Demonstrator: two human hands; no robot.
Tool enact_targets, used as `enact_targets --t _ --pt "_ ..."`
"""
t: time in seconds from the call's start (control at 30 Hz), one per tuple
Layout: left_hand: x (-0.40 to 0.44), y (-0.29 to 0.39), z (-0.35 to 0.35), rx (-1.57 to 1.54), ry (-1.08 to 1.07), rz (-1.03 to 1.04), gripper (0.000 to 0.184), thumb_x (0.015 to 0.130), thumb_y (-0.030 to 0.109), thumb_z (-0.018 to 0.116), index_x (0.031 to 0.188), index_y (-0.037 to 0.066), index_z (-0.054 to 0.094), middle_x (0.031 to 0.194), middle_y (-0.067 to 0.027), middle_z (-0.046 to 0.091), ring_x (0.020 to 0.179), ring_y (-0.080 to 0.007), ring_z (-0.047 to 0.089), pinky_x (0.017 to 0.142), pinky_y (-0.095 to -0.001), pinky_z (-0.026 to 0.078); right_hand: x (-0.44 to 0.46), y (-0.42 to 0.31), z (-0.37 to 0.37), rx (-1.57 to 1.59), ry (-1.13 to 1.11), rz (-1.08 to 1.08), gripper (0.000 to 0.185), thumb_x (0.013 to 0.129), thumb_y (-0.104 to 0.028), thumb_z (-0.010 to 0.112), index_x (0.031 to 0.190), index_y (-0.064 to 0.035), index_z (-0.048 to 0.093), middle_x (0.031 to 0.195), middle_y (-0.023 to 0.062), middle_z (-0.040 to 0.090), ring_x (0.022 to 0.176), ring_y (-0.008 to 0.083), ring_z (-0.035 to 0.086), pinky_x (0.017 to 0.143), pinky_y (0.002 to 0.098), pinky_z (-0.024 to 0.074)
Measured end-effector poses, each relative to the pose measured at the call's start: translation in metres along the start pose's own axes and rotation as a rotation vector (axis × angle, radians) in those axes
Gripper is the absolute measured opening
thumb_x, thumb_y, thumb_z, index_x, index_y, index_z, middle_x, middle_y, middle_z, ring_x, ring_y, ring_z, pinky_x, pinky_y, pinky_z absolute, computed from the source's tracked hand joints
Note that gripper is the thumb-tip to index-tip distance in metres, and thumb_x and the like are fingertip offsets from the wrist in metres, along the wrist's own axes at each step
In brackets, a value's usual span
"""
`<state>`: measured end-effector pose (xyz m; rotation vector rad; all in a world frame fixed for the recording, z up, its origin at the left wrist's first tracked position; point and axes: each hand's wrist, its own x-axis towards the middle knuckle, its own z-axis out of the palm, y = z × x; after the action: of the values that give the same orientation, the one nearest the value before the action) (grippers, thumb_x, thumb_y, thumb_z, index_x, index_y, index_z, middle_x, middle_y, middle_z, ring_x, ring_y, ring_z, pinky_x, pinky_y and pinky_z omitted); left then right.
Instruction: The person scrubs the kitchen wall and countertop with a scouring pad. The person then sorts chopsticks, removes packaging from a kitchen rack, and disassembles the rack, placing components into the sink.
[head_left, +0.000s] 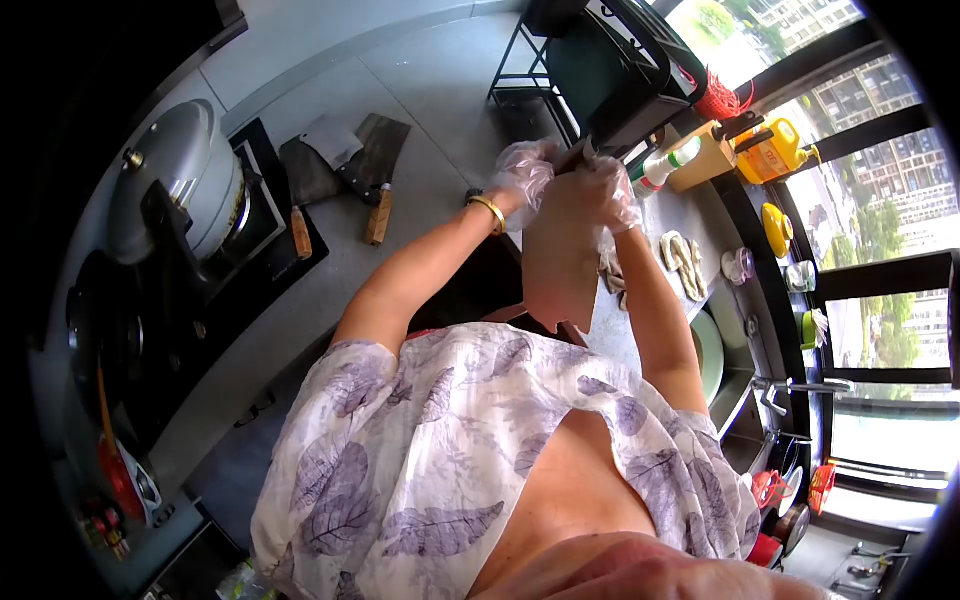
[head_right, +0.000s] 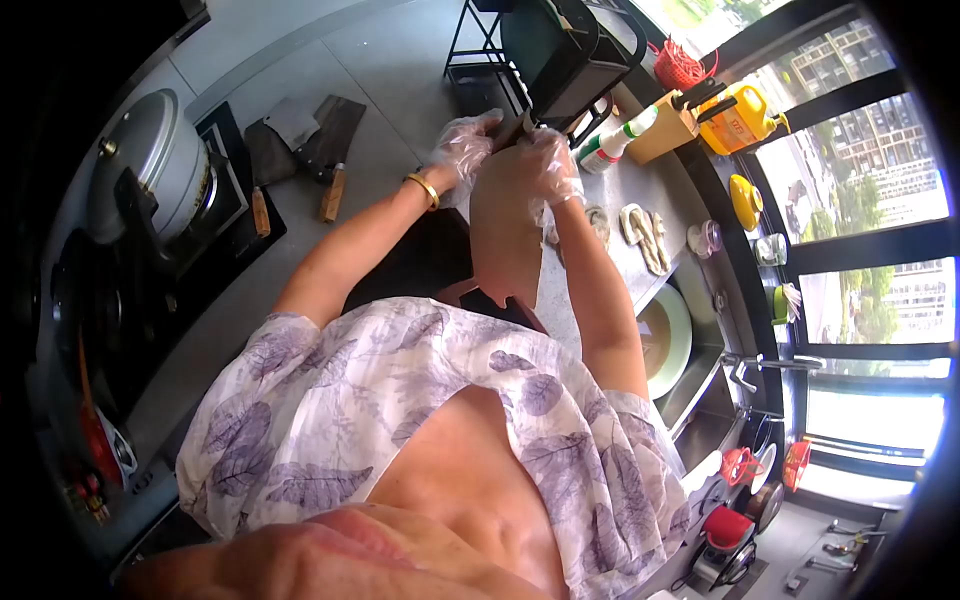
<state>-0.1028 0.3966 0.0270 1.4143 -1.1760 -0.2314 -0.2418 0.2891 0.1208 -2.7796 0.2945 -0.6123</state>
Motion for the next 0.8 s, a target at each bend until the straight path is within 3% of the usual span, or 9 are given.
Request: enact_targets --t 0.07,0.13,0.23,0.3,0.33,0.4,0.6,0.7,0.8 --pt "0.002 0.028 0.004 -0.84 -0.096 -0.347 0.021 0.084 0.009 0.054 0.103 0.0 0.059 0.099 -0.0037 0.062 0.09 -0.0122 0.057 0.08 -0.0256 0.045 0.01 0.058 0.027 0.458 -0.129 0.139 0.018 0.071 -0.013 0.06 0.085 -0.0043 0.066 0.079 0.011 0.065 0.071 0.0206 0.061 0.067 0.0299 0.0499" --pt "-0.001 0.043 0.005 -0.601 -0.051 -0.156 0.022 0.083 0.01 0.054 0.102 0.001 0.06 0.098 -0.0042 0.062 0.093 -0.0122 0.055 0.082 -0.027 0.043 0.009 0.086 0.049 0.619 -0.087 0.097 0.017 0.07 -0.013 0.06 0.084 -0.005 0.066 0.075 0.0099 0.065 0.066 0.0197 0.061 0.064 0.0302 0.0497" --pt "0.013 0.075 -0.015 -0.099 -0.1 -0.052 0.026 0.081 0.015 0.057 0.103 0.001 0.06 0.097 -0.004 0.061 0.094 -0.0134 0.054 0.083 -0.0289 0.042 0.007 0.027 0.004 -0.031 0.046 -0.341 0.016 0.071 -0.013 0.061 0.083 -0.0053 0.067 0.072 0.0091 0.065 0.062 0.0201 0.061 0.06 0.0313 0.0494" --pt "0.017 0.063 0.005 -0.315 0.062 -0.113 0.026 0.081 0.017 0.059 0.101 0.001 0.06 0.093 -0.0066 0.062 0.089 -0.0133 0.054 0.079 -0.0287 0.042 0.009 0.04 0.013 -0.496 0.044 -0.452 0.014 0.071 -0.013 0.061 0.082 -0.0059 0.067 0.07 0.0091 0.065 0.061 0.0217 0.061 0.059 0.0318 0.0492" --pt "0.014 0.102 -0.007 -0.43 0.024 -0.386 0.026 0.081 0.019 0.061 0.1 0.001 0.059 0.087 -0.0107 0.061 0.081 -0.0139 0.055 0.073 -0.0294 0.043 0.006 0.047 0.023 -0.331 0.041 -0.307 0.014 0.071 -0.013 0.06 0.081 -0.0059 0.067 0.07 0.0096 0.065 0.062 0.0228 0.062 0.06 0.0323 0.0493" --pt "0.014 0.112 -0.015 -0.092 0.01 -0.137 0.026 0.082 0.02 0.059 0.1 0.001 0.059 0.083 -0.0133 0.061 0.073 -0.015 0.056 0.067 -0.0309 0.045 0.001 -0.002 0.005 0.528 0.081 0.379 0.013 0.074 -0.015 0.057 0.075 -0.0043 0.065 0.068 0.0142 0.063 0.067 0.0274 0.063 0.061 0.0353 0.0491" --pt "0.026 0.066 -0.015 -0.356 -0.081 0.163 0.022 0.085 0.015 0.055 0.099 0.0 0.06 0.087 -0.0065 0.064 0.077 -0.0147 0.058 0.069 -0.0311 0.047 0.0 -0.023 -0.013 -0.117 0.03 0.175 0.019 0.079 -0.022 0.056 0.079 -0.0028 0.06 0.072 0.0193 0.061 0.068 0.0339 0.061 0.061 0.0406 0.0475" --pt "0.031 0.054 -0.025 -0.466 -0.104 0.082 0.019 0.087 0.015 0.056 0.099 0.001 0.062 0.083 0.0016 0.061 0.072 -0.0091 0.056 0.064 -0.0254 0.046 -0.005 -0.022 -0.004 -0.116 0.128 0.158 0.021 0.081 -0.025 0.056 0.083 -0.0043 0.058 0.07 0.0178 0.06 0.066 0.0355 0.06 0.059 0.0437 0.0473" --pt "0.025 0.071 -0.021 -0.782 -0.26 -0.49 0.016 0.087 0.015 0.058 0.097 0.003 0.062 0.08 0.0023 0.06 0.068 -0.0049 0.053 0.06 -0.0207 0.044 -0.013 -0.022 0.01 -0.133 0.224 0.185 0.02 0.082 -0.026 0.055 0.082 -0.0062 0.058 0.068 0.0159 0.06 0.061 0.0341 0.06 0.055 0.0444 0.047"
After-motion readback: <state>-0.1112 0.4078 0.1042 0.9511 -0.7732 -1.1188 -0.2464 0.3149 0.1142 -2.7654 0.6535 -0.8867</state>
